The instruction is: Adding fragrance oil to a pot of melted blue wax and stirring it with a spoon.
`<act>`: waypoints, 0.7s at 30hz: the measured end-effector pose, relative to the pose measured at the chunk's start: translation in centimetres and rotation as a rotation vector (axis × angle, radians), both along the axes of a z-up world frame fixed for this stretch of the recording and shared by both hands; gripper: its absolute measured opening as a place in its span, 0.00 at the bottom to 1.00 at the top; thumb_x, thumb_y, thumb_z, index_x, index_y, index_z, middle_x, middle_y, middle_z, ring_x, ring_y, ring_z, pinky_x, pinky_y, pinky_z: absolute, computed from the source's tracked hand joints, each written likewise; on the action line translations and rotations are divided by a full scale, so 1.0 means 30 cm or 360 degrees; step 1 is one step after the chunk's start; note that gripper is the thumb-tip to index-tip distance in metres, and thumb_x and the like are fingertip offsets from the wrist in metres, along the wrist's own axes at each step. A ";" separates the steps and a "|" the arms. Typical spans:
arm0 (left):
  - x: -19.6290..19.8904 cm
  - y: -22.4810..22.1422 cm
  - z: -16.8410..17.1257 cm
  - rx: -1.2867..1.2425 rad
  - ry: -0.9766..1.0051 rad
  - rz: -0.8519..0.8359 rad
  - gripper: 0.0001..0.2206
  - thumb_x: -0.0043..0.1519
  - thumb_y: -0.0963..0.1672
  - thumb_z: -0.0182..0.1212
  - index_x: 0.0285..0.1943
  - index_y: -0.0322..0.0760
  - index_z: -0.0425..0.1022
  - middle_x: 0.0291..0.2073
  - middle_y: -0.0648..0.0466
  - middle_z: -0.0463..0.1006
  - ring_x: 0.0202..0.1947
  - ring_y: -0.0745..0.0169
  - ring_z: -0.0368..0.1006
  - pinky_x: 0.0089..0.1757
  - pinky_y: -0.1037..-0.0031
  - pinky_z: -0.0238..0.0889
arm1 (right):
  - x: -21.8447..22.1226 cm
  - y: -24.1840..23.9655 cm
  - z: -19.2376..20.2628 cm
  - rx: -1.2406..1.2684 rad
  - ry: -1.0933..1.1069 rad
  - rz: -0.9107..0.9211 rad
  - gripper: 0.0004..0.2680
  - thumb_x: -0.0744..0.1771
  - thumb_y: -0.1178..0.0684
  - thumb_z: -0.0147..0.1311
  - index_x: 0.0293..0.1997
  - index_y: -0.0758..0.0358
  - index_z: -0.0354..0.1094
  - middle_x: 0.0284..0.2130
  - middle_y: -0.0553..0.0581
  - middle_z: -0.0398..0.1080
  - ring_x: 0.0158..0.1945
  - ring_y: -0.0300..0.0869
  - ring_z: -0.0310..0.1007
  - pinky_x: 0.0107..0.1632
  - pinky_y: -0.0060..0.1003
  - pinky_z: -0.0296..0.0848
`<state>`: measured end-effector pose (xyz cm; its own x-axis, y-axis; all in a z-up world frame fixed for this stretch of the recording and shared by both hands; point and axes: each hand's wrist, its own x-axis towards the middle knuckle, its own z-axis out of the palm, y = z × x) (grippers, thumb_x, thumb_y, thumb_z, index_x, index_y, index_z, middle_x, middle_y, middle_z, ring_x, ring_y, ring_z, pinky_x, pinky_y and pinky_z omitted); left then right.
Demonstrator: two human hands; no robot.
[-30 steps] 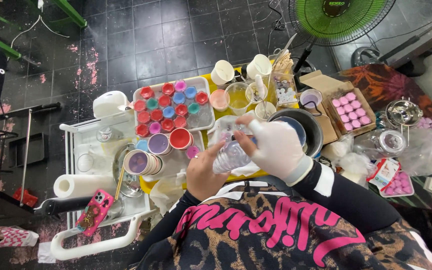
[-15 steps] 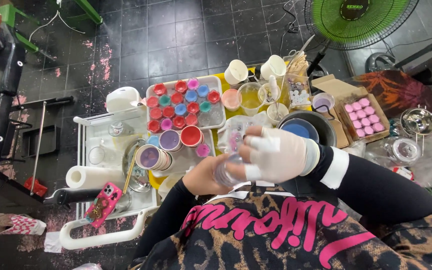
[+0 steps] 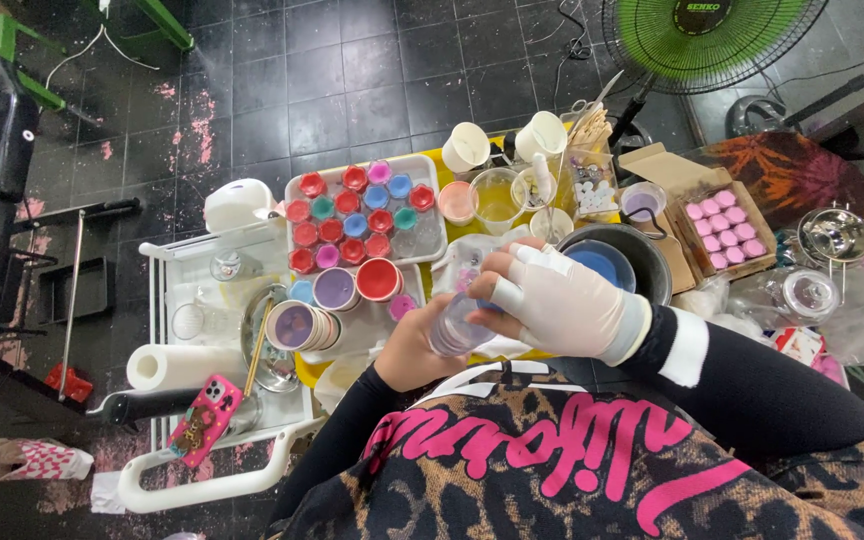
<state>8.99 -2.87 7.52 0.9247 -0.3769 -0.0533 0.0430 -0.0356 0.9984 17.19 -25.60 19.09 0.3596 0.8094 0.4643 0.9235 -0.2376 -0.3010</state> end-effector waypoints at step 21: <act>0.222 0.005 -0.225 0.0979 -0.0375 0.0734 0.30 0.49 0.42 0.71 0.64 0.44 0.70 0.39 0.48 0.83 0.38 0.51 0.81 0.41 0.66 0.72 | -0.108 -0.355 -0.310 0.1043 0.1296 -0.0625 0.09 0.66 0.68 0.58 0.47 0.63 0.68 0.54 0.57 0.69 0.56 0.42 0.73 0.59 0.35 0.72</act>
<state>15.66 -2.72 0.76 0.9929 0.0790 0.0889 -0.0221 -0.6124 0.7902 13.93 -36.26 9.79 0.9280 0.2579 0.2690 0.2891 -0.0429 -0.9563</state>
